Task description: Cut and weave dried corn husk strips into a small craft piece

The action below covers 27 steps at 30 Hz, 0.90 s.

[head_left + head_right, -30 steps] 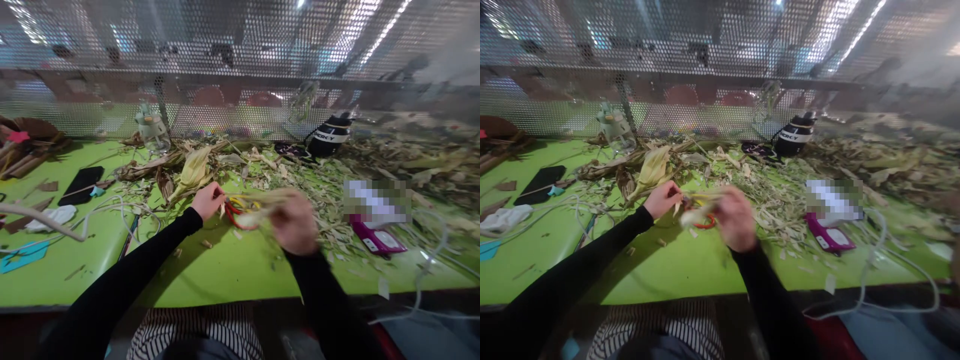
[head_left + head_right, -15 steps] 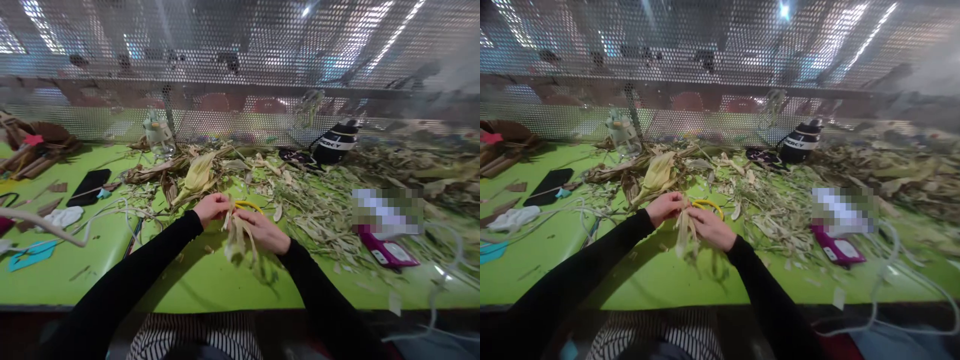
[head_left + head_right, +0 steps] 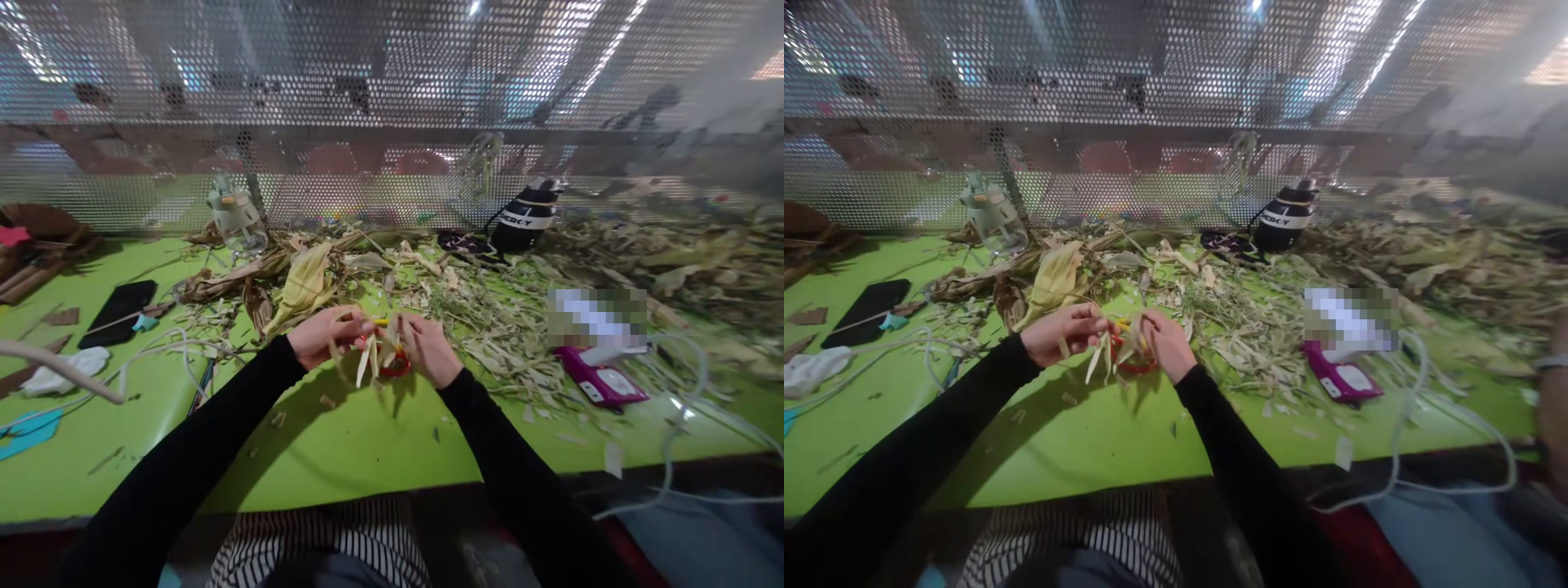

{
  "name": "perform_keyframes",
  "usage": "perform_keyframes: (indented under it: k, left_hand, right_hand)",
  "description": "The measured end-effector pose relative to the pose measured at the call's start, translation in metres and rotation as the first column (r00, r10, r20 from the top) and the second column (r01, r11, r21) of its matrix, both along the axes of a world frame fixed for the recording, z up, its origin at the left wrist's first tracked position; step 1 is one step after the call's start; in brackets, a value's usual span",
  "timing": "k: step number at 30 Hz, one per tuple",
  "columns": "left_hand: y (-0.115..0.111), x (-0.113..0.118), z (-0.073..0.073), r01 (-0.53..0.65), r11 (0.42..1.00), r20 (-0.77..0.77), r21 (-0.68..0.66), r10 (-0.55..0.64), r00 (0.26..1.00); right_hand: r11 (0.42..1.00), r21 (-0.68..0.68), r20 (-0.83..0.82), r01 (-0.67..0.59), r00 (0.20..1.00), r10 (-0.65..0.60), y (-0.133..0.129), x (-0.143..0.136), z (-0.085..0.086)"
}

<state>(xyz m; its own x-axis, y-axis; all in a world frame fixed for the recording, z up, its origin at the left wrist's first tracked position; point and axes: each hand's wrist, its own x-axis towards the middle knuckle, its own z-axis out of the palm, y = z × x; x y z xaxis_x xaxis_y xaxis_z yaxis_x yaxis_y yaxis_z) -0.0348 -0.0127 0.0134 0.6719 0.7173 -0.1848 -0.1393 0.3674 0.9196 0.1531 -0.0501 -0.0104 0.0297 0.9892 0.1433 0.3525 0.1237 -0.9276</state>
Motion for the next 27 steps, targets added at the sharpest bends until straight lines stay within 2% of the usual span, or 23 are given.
perform_keyframes:
  k: [2,4,7,9,14,16,21,25,27]
  left_hand:
    - [-0.003,0.004,-0.001,-0.031,0.998,-0.055,0.057,0.034,0.998]
    - [-0.007,0.01,-0.006,-0.081,0.99,-0.106,0.114,0.094,0.99]
    - [-0.011,0.018,-0.013,-0.181,0.942,-0.102,0.282,0.217,0.971]
    - [-0.012,0.02,-0.016,-0.197,0.917,-0.08,0.347,0.238,0.968]
    - [-0.011,0.021,-0.017,-0.181,0.945,-0.012,0.272,0.192,0.981]
    - [-0.01,0.021,-0.018,-0.227,0.936,-0.015,0.269,0.24,0.971]
    - [-0.013,0.022,-0.017,-0.325,0.905,-0.067,0.276,0.355,0.932]
    - [-0.018,0.027,-0.016,-0.347,0.935,-0.047,0.075,0.351,0.935]
    - [-0.021,0.029,-0.016,-0.349,0.937,-0.047,0.016,0.35,0.936]
  right_hand:
    - [1.0,0.023,0.098,-0.009,0.995,0.007,-0.002,-0.003,0.003]
    - [0.999,0.008,0.114,-0.054,0.992,0.053,-0.006,-0.008,0.006]
    - [0.992,-0.005,0.136,-0.129,0.982,0.129,-0.009,-0.011,0.009]
    - [0.988,-0.01,0.146,-0.156,0.977,0.156,-0.008,-0.01,0.009]
    - [0.973,0.017,0.3,-0.229,0.93,0.214,-0.005,-0.004,0.006]
    - [0.971,0.041,0.366,-0.233,0.908,0.203,-0.005,-0.005,0.005]
    - [0.977,0.068,0.405,-0.203,0.9,0.159,-0.008,-0.013,0.007]
    - [0.979,0.113,0.41,-0.17,0.905,0.11,-0.011,-0.015,0.009]
    - [0.978,0.133,0.42,-0.162,0.903,0.092,-0.011,-0.015,0.009]
